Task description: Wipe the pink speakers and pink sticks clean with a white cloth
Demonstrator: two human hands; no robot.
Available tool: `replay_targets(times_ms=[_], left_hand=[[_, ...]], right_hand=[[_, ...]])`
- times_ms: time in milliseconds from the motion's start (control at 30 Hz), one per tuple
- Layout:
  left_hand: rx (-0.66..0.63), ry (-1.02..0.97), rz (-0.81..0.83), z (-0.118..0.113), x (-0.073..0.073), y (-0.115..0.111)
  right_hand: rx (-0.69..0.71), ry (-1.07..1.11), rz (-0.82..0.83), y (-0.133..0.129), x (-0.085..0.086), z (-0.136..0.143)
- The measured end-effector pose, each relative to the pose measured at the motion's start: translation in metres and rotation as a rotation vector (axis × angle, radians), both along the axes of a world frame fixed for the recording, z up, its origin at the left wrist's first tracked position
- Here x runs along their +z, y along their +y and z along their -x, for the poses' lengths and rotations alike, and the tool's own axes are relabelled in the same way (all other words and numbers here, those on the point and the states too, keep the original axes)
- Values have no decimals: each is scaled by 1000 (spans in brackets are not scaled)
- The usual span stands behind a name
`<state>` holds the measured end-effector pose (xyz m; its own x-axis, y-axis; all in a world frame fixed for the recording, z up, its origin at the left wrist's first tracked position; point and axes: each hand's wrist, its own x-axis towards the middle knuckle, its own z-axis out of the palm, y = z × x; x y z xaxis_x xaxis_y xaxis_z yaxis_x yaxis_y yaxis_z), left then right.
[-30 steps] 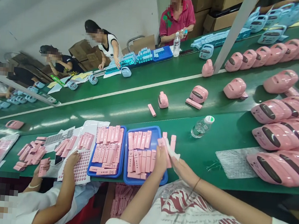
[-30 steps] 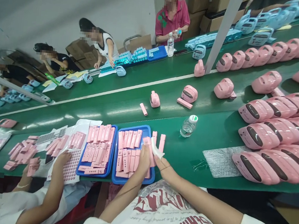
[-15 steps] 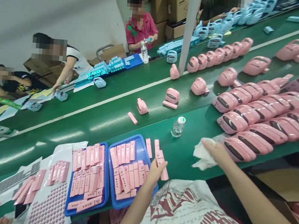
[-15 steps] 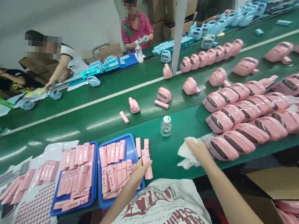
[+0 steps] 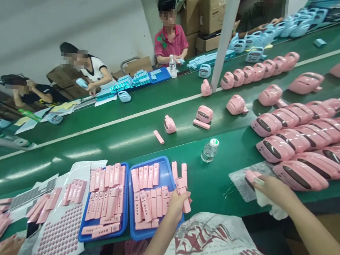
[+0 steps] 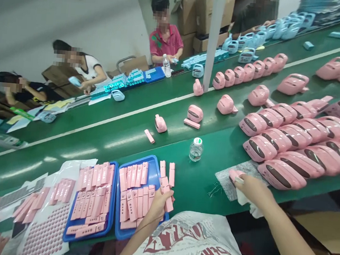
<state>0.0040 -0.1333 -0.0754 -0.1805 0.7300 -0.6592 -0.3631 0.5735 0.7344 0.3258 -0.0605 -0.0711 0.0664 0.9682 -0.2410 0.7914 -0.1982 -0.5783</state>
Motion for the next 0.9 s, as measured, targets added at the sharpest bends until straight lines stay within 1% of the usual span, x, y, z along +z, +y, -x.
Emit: replay_targets(times_ms=[100, 167, 200, 233, 267, 333, 400, 433, 500, 567, 600, 667, 733, 800, 833, 900], left_hand=[[-43, -49, -58, -8, 14, 6], [-96, -75, -121, -12, 24, 15], [-101, -74, -163, -12, 28, 21], [-72, -56, -208, -10, 31, 27], [-17, -22, -255, -6, 34, 34], [139, 55, -321, 10, 39, 50], [266, 108, -328, 34, 42, 66], [302, 118, -323, 48, 44, 75], [333, 128, -305, 77, 46, 94], [343, 156, -282, 106, 47, 117], [343, 177, -265, 120, 47, 131], [345, 231, -222, 147, 47, 159], [350, 287, -175, 173, 47, 187], [354, 335, -139, 196, 48, 211], [356, 357, -133, 206, 48, 221], [359, 395, -138, 220, 50, 239]], right_hand=[[158, 25, 41, 3, 15, 60], [298, 91, 41, 5, 28, 105], [364, 121, 32, 6, 34, 128], [427, 144, 18, 9, 40, 150], [481, 157, 4, 12, 46, 172], [578, 170, -28, 20, 56, 212], [663, 189, -63, 32, 65, 247], [699, 204, -79, 38, 68, 261], [752, 244, -112, 48, 75, 283], [785, 293, -136, 55, 77, 295], [794, 315, -142, 56, 76, 296], [801, 344, -130, 55, 69, 289], [774, 364, -54, 52, 53, 272], [668, 437, 133, 49, 32, 248], [594, 460, 181, 49, 21, 235], [493, 529, 240, 50, -2, 211]])
